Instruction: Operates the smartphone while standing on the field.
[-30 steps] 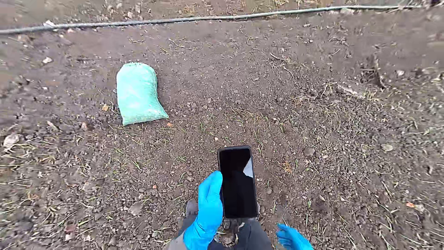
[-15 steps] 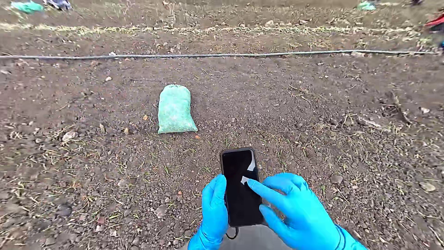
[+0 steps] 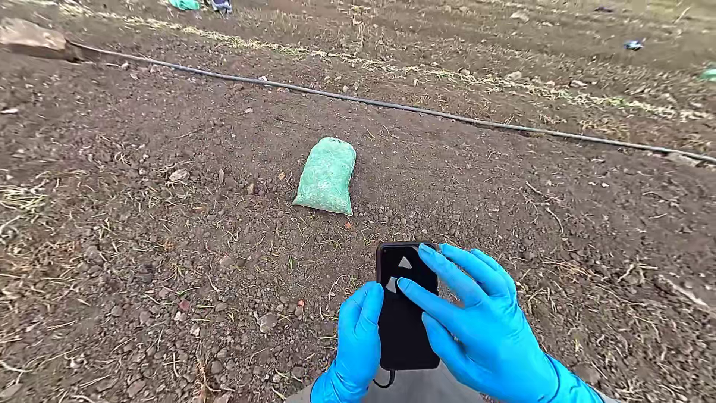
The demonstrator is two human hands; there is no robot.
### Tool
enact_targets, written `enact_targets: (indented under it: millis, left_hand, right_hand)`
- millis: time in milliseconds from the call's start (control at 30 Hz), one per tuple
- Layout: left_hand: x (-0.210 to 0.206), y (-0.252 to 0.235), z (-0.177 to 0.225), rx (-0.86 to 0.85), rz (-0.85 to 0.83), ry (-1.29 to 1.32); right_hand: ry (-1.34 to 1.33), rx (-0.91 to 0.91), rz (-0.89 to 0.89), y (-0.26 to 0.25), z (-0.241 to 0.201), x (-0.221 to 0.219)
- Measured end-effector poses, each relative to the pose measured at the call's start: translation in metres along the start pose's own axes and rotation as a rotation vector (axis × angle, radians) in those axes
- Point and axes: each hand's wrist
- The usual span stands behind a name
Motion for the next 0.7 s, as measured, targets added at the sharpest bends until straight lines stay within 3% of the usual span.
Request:
enact_targets:
  millis: [133,700]
  left_hand:
    - [-0.010,-0.010,-0.006,0.011,0.001,0.016]
    - [-0.032,-0.016,-0.016,0.063,-0.167,-0.017]
  right_hand:
    - [-0.032,-0.108,0.222,0.005,0.019,0.026]
    - [-0.122,-0.484,0.256,0.064,0.013,0.017]
Point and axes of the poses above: each hand's wrist, its own y-axis away from the middle knuckle, its own x-axis out of the back of the hand, z = x × y, and after that the axes turned 4 degrees about x, right-handed
